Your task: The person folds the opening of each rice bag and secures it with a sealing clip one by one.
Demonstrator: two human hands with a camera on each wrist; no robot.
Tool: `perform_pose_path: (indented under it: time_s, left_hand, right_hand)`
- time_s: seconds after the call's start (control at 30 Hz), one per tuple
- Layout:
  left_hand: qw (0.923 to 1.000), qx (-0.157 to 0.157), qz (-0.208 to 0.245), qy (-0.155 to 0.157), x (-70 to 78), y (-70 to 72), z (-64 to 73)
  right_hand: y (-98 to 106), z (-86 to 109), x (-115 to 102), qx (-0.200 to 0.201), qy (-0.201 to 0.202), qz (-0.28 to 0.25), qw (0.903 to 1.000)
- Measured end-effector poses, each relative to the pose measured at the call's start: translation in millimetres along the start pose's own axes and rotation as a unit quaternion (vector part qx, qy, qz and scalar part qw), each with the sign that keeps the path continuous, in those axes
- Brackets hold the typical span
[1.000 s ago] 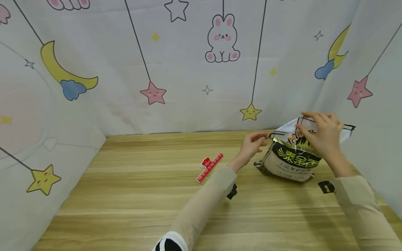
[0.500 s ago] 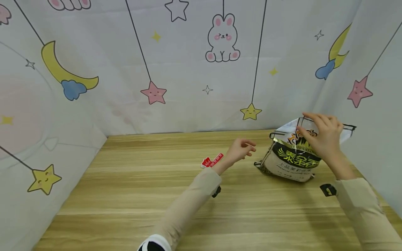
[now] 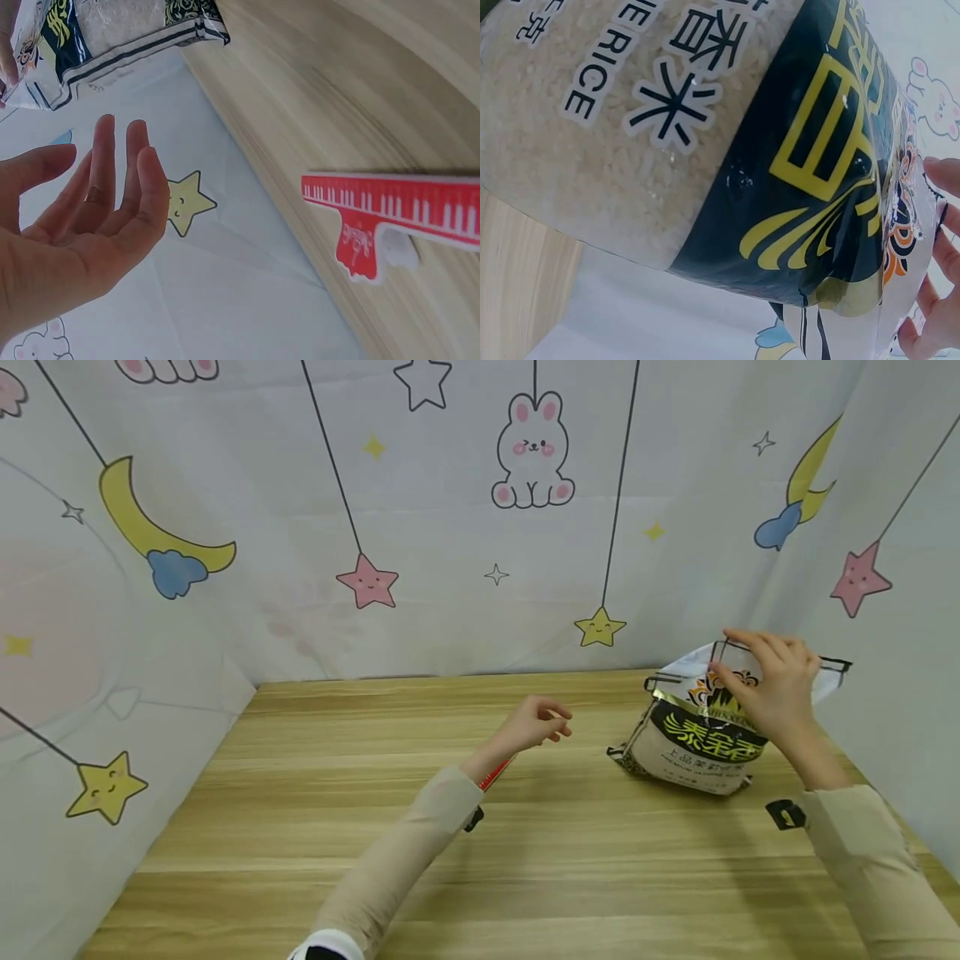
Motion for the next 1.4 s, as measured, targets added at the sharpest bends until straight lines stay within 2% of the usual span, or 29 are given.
perform_pose_path:
  time_s: [0.2, 0.43, 0.7, 0.87, 1.0, 1.13, 1.4]
  left_hand:
    - [0.9991, 0.019, -0.002, 0.037, -26.3, 20.6, 8.5]
    - [0.9931, 0.045, -0.001, 0.108, -61.8, 44.1, 21.1]
    - [0.9863, 0.084, -0.011, 0.141, -89.8, 62.0, 30.2]
    - [0.9802, 0.089, -0.015, 0.176, -106.1, 64.4, 33.3]
    - [0.9746, 0.077, -0.001, 0.21, -118.1, 61.3, 34.2]
    - [0.9718, 0.056, 0.009, 0.229, -125.0, 56.0, 34.2]
    - [0.9665, 0.03, -0.009, 0.255, -132.6, 47.1, 32.5]
  right_hand:
    - [-0.5, 0.2, 2.0, -0.003, -0.004, -0.001, 1.0]
    - [-1.0, 0.4, 2.8, -0.002, -0.006, -0.004, 1.0]
    - [-1.0, 0.0, 3.1, 0.002, -0.001, -0.006, 1.0]
    - [-1.0, 0.0, 1.9, 0.004, 0.002, -0.006, 1.0]
    - [-0.8, 0.1, 1.6, 0.006, 0.006, -0.006, 0.9999]
    - [-0.5, 0.9, 2.0, 0.009, 0.005, -0.007, 0.9999]
    - [-0.5, 0.7, 1.8, 0.015, 0.009, -0.008, 0.9998]
Point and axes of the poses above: each hand's wrist, its own z-axis away from the middle knuckle, its own y-axis out of the back of the hand, x = y × z, the point moved 9 cm from there along -z, towards the middle knuckle, and after that the axes turned 10 degrees about -z, right-handed, at the moved point
